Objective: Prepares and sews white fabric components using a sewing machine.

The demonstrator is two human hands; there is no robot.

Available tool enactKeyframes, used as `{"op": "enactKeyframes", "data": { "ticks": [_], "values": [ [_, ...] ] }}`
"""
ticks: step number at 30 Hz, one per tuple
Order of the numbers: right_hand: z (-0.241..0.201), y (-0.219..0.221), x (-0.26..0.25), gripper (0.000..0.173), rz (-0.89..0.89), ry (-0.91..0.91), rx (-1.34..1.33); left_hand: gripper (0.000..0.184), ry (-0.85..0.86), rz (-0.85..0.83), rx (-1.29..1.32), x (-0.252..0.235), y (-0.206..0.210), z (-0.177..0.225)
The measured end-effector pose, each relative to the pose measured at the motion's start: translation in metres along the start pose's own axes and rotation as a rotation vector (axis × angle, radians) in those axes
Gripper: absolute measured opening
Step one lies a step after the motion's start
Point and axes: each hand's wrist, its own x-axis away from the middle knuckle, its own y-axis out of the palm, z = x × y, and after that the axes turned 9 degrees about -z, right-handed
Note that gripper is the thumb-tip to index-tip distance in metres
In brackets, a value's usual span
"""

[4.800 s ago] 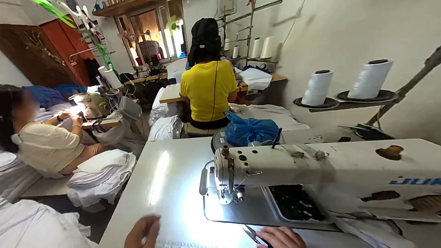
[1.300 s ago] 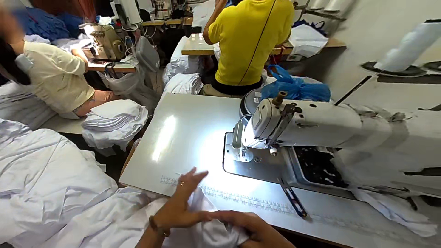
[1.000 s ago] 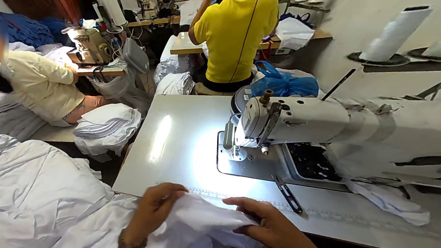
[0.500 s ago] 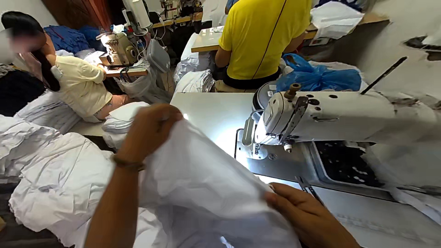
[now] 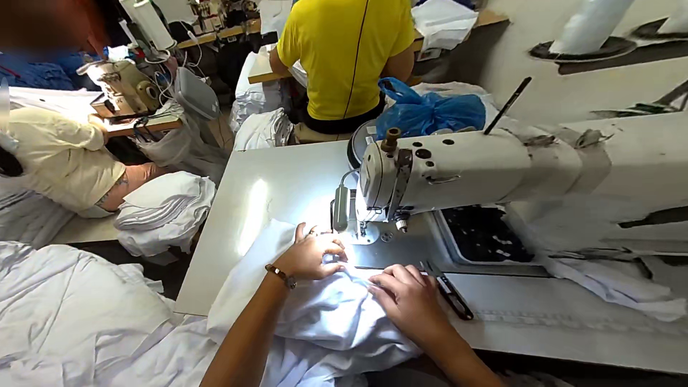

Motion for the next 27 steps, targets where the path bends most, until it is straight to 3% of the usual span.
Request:
{"op": "enactKeyframes", "data": {
  "ticks": [3, 6, 9, 11, 15, 19, 21, 27],
  "values": [
    [-0.002, -0.007, -0.010, 0.014, -0.104, 0.137, -0.245, 0.018, -0.063, -0.043, 0.010, 0.004, -0.002, -0.005],
    [-0.002, -0.022, -0.015, 0.008, -0.182, 0.325, -0.510, 0.022, -0.070, 0.053, 0.058, 0.001, 0.000, -0.009],
    [0.002, -0.019, -0.013, 0.012, -0.130, 0.346, -0.490, 0.025, -0.139, 0.151, -0.045, -0.014, 0.002, -0.004],
    [0.004, -0.012, -0.011, 0.011, -0.071, 0.271, -0.317, 0.023, -0.202, 0.227, -0.195, -0.029, 0.015, 0.001],
    [0.008, -0.005, -0.009, 0.013, -0.027, 0.132, -0.026, 0.018, -0.459, 0.211, -0.328, -0.045, 0.035, 0.032],
    [0.025, -0.007, -0.002, 0.021, -0.066, 0.007, 0.076, 0.031, -0.580, 0.408, -0.241, -0.038, 0.061, 0.062],
    [0.036, -0.011, 0.001, 0.030, -0.086, -0.101, 0.103, 0.027, -0.603, 0.433, -0.210, -0.033, 0.072, 0.070],
    [0.060, -0.009, 0.001, 0.044, -0.050, -0.371, 0.131, 0.060, -0.630, 0.376, -0.207, -0.029, 0.095, 0.059]
  ]
}}
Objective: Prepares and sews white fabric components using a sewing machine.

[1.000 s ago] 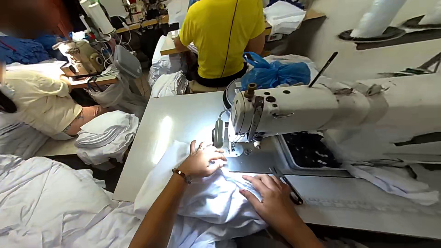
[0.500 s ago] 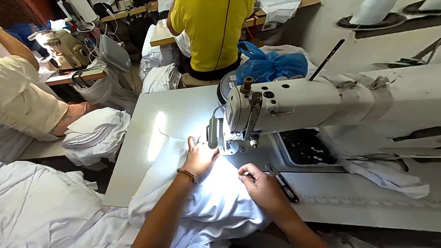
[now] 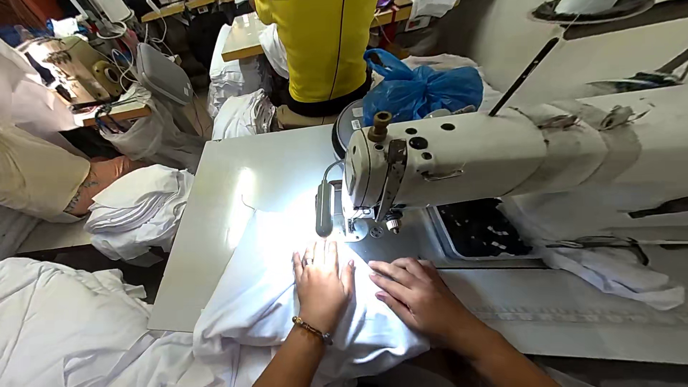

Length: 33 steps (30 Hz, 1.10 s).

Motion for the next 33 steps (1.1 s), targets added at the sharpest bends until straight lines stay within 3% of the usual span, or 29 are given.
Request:
{"op": "enactKeyframes", "data": {
  "ticks": [8, 13, 22, 33],
  "values": [
    [-0.003, 0.001, -0.023, 0.054, -0.003, 0.032, -0.022, 0.060, 0.208, -0.117, 0.109, -0.047, -0.014, -0.019],
    [-0.006, 0.004, -0.035, 0.059, 0.008, 0.102, -0.013, 0.070, 0.314, -0.192, 0.115, -0.072, -0.018, -0.033],
    [-0.023, 0.018, -0.034, 0.066, 0.064, 0.231, 0.012, 0.075, 0.476, -0.134, 0.167, -0.085, -0.012, -0.049],
    [-0.026, 0.027, -0.034, 0.069, 0.084, 0.212, 0.085, 0.071, 0.557, -0.171, 0.216, -0.092, -0.021, -0.057]
  ]
}}
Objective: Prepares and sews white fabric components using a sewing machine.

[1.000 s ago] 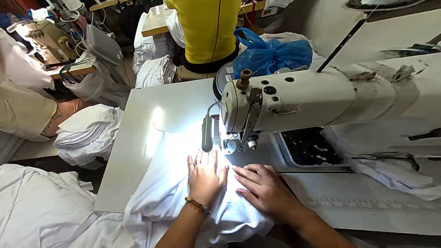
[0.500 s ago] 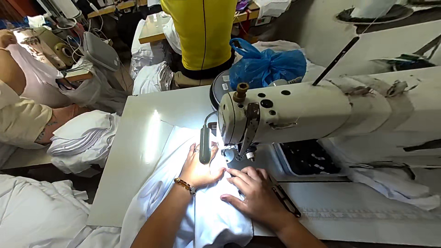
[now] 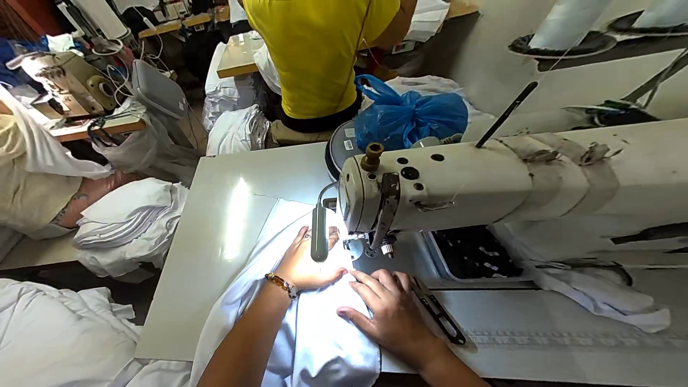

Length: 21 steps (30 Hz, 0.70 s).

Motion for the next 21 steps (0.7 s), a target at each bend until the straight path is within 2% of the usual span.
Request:
{"op": "enactKeyframes", "data": {
  "ticks": [3, 6, 7, 9, 11, 14, 15, 17, 19, 21],
  "values": [
    [-0.002, -0.002, 0.003, 0.071, -0.001, -0.015, 0.026, 0.060, -0.296, 0.191, -0.090, 0.037, -0.013, 0.028],
    [-0.005, 0.000, 0.009, 0.073, -0.007, -0.016, 0.036, 0.073, -0.688, 0.332, -0.292, 0.103, -0.013, 0.027],
    [-0.006, 0.001, 0.009, 0.074, -0.015, -0.017, 0.045, 0.071, -0.759, 0.358, -0.319, 0.121, -0.011, 0.020],
    [-0.010, 0.001, 0.009, 0.078, -0.032, -0.025, 0.057, 0.047, -0.754, 0.389, -0.308, 0.138, -0.009, 0.010],
    [-0.012, 0.000, 0.006, 0.081, -0.048, -0.035, 0.058, 0.030, -0.673, 0.377, -0.267, 0.129, -0.021, -0.006],
    [-0.016, 0.001, 0.004, 0.082, -0.061, -0.029, 0.057, 0.030, -0.624, 0.243, -0.245, 0.096, -0.062, -0.041],
    [-0.017, 0.001, 0.004, 0.083, -0.061, -0.020, 0.057, 0.032, -0.655, 0.149, -0.227, 0.083, -0.079, -0.044],
    [-0.019, 0.000, 0.004, 0.084, -0.059, 0.009, 0.051, 0.044, -0.751, 0.008, -0.215, 0.057, -0.104, -0.025],
    [-0.020, -0.001, 0.009, 0.086, -0.056, 0.032, 0.040, 0.047, -0.598, 0.101, -0.225, 0.045, -0.092, 0.006],
    [-0.021, -0.001, 0.011, 0.087, -0.057, 0.048, 0.032, 0.050, -0.358, 0.190, -0.142, 0.042, -0.049, 0.028]
  ]
}}
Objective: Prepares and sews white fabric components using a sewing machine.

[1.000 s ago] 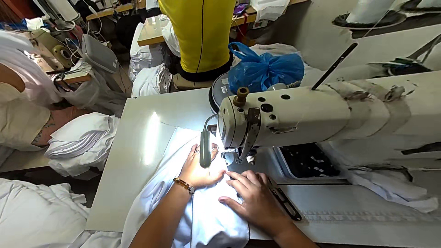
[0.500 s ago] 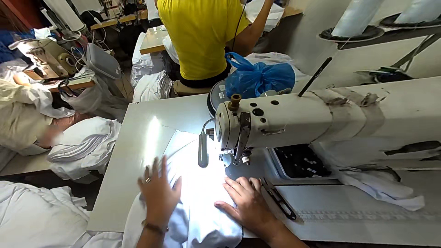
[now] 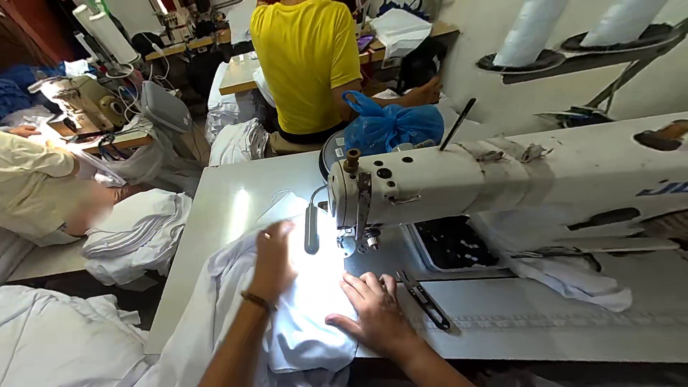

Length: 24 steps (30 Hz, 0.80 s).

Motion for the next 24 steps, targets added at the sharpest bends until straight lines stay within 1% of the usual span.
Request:
{"op": "enactKeyframes", "data": {
  "ticks": [1, 3, 4, 6, 7, 9, 11, 13, 15, 17, 19, 20, 22, 24],
  "values": [
    [0.000, 0.000, 0.001, 0.087, 0.004, 0.000, 0.003, 0.051, 0.050, -0.028, 0.039, 0.010, 0.022, 0.011],
    [0.001, -0.003, 0.003, 0.085, -0.014, -0.016, -0.002, 0.060, 0.075, -0.200, -0.054, 0.024, 0.058, 0.020],
    [0.003, -0.006, 0.005, 0.085, -0.043, -0.026, -0.021, 0.062, 0.069, -0.249, -0.108, 0.030, 0.069, 0.021],
    [0.015, -0.019, 0.009, 0.076, -0.094, -0.043, -0.112, 0.063, 0.060, -0.233, -0.129, 0.034, 0.076, 0.020],
    [0.027, -0.027, 0.011, 0.069, -0.083, -0.037, -0.178, 0.063, 0.059, -0.236, -0.104, 0.034, 0.074, 0.018],
    [0.056, -0.056, 0.012, 0.047, -0.014, 0.030, -0.271, 0.059, 0.072, -0.205, -0.045, 0.035, 0.067, 0.018],
    [0.087, -0.096, 0.007, 0.030, 0.045, 0.191, -0.271, 0.053, 0.092, -0.107, 0.011, 0.035, 0.059, 0.018],
    [0.115, -0.126, 0.000, 0.021, 0.028, 0.387, -0.209, 0.047, 0.113, -0.014, 0.056, 0.038, 0.053, 0.018],
    [0.132, -0.139, -0.010, 0.019, -0.118, 0.543, -0.158, 0.043, 0.144, 0.030, 0.083, 0.040, 0.049, 0.019],
    [0.142, -0.136, -0.020, 0.026, -0.238, 0.561, -0.121, 0.040, 0.173, 0.044, 0.095, 0.045, 0.048, 0.023],
    [0.146, -0.124, -0.030, 0.036, -0.281, 0.543, -0.072, 0.038, 0.200, 0.057, 0.104, 0.053, 0.048, 0.027],
    [0.145, -0.120, -0.035, 0.037, -0.302, 0.553, -0.042, 0.037, 0.211, 0.059, 0.112, 0.057, 0.048, 0.029],
    [0.142, -0.117, -0.043, 0.027, -0.322, 0.578, 0.014, 0.036, 0.211, 0.062, 0.124, 0.066, 0.046, 0.031],
    [0.140, -0.121, -0.045, 0.020, -0.310, 0.608, -0.022, 0.035, 0.203, 0.078, 0.141, 0.074, 0.043, 0.032]
  ]
}}
